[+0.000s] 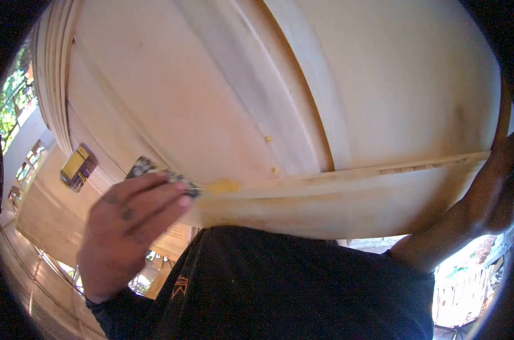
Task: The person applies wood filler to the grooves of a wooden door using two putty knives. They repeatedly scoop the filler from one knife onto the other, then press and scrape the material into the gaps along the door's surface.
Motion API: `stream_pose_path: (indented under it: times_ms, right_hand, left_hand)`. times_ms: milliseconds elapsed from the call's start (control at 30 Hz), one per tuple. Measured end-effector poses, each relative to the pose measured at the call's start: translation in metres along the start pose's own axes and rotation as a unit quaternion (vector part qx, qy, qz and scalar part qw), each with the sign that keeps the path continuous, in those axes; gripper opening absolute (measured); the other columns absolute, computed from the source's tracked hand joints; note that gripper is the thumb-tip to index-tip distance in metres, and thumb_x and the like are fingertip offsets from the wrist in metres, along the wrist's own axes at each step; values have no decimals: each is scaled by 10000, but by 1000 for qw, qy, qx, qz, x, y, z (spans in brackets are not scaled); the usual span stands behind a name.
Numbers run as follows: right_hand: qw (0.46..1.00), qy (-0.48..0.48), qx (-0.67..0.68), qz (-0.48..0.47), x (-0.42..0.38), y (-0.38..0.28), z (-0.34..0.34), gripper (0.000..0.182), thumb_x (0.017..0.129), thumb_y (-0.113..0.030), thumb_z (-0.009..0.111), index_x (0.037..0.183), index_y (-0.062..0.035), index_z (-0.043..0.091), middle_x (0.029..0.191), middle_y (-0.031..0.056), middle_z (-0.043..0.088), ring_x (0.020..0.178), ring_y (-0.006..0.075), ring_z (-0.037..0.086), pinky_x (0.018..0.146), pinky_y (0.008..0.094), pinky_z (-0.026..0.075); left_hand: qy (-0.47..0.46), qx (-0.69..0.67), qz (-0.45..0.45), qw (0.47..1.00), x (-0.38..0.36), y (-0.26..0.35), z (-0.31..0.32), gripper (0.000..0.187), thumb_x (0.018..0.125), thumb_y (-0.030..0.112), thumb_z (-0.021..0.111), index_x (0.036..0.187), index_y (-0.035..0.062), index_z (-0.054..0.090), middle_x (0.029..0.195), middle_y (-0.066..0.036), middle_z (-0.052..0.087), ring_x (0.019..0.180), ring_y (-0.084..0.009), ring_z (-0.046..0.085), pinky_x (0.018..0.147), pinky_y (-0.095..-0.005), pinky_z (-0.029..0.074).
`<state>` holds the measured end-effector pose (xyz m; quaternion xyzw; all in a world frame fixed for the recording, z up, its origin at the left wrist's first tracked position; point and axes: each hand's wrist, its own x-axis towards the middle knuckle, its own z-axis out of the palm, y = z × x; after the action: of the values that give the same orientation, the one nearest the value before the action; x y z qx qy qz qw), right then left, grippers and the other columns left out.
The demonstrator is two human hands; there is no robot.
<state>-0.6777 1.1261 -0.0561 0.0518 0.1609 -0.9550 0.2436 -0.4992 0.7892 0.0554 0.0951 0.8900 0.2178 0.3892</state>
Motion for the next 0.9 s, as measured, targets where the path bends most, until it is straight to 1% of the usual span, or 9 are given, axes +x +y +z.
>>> stream_pose_path:
  times_ms: [167, 200, 233, 300, 367, 667, 800, 867, 900]
  right_hand:
    - [986, 48, -122, -103, -7, -10, -13, 344, 906, -77, 458, 1236, 18, 435, 1290, 177, 457, 1149, 250, 494, 977, 404, 439]
    - [985, -6, -161, -67, -6, -10, -15, 355, 907, -102, 470, 1242, 5, 432, 1275, 180, 466, 1131, 259, 505, 971, 405, 442]
    - [933, 96, -303, -166, -1, -4, -15, 364, 905, -114, 476, 1248, 0, 427, 1275, 180, 465, 1128, 258, 507, 970, 404, 444]
    - [981, -5, -179, -75, -7, -11, -18, 382, 900, -139, 493, 1255, -13, 426, 1277, 171, 467, 1113, 250, 517, 959, 392, 455]
    - [893, 259, -285, -232, 16, 9, -11, 384, 898, -141, 497, 1256, -19, 427, 1276, 163, 470, 1109, 243, 519, 953, 383, 460]
    - [954, 20, -261, -144, -3, -3, -10, 389, 894, -139, 502, 1259, -27, 427, 1285, 148, 463, 1124, 235, 503, 963, 372, 451]
    - [958, -33, -258, -118, -8, -4, -8, 391, 892, -139, 504, 1260, -31, 427, 1288, 142, 460, 1130, 231, 496, 968, 368, 447]
    - [963, -2, -228, -142, -9, -2, -7, 395, 890, -134, 508, 1261, -30, 424, 1296, 147, 449, 1142, 236, 485, 973, 376, 442]
    - [937, 114, -260, -204, -1, 3, -6, 396, 889, -135, 508, 1261, -29, 423, 1300, 150, 444, 1147, 239, 481, 976, 380, 439]
  left_hand:
    - [-12, 126, 81, 989, 15, 15, 21, 338, 743, 158, 577, 1062, 48, 594, 1129, -71, 554, 1098, -276, 492, 931, -432, 394]
    - [-10, 130, 95, 987, 19, 16, 23, 323, 743, 159, 574, 1042, 40, 604, 1123, -73, 557, 1095, -275, 492, 925, -431, 397]
    - [-8, 133, 110, 985, 24, 17, 24, 309, 743, 160, 571, 1021, 31, 613, 1117, -75, 560, 1091, -275, 492, 918, -429, 400]
    - [-16, 142, 130, 981, 28, 18, 27, 286, 740, 159, 565, 979, 16, 628, 1106, -83, 565, 1080, -273, 495, 907, -425, 404]
    - [-33, 154, 141, 977, 30, 17, 31, 268, 734, 157, 559, 937, 2, 641, 1095, -93, 569, 1063, -272, 501, 899, -420, 405]
    - [-149, 226, 151, 951, 11, 6, 25, 183, 740, 134, 551, 813, 20, 675, 933, -91, 582, 954, -225, 502, 827, -347, 384]
    - [-150, 205, 135, 958, 1, -5, 28, 274, 732, 142, 547, 938, -17, 631, 1077, -89, 557, 1047, -239, 495, 921, -398, 375]
    - [-143, 204, 136, 959, -2, -8, 30, 278, 734, 150, 547, 944, -13, 629, 1079, -82, 558, 1049, -237, 495, 920, -400, 375]
    - [-148, 204, 132, 959, -3, -9, 30, 274, 738, 150, 545, 944, -9, 629, 1082, -81, 559, 1052, -237, 494, 924, -401, 373]
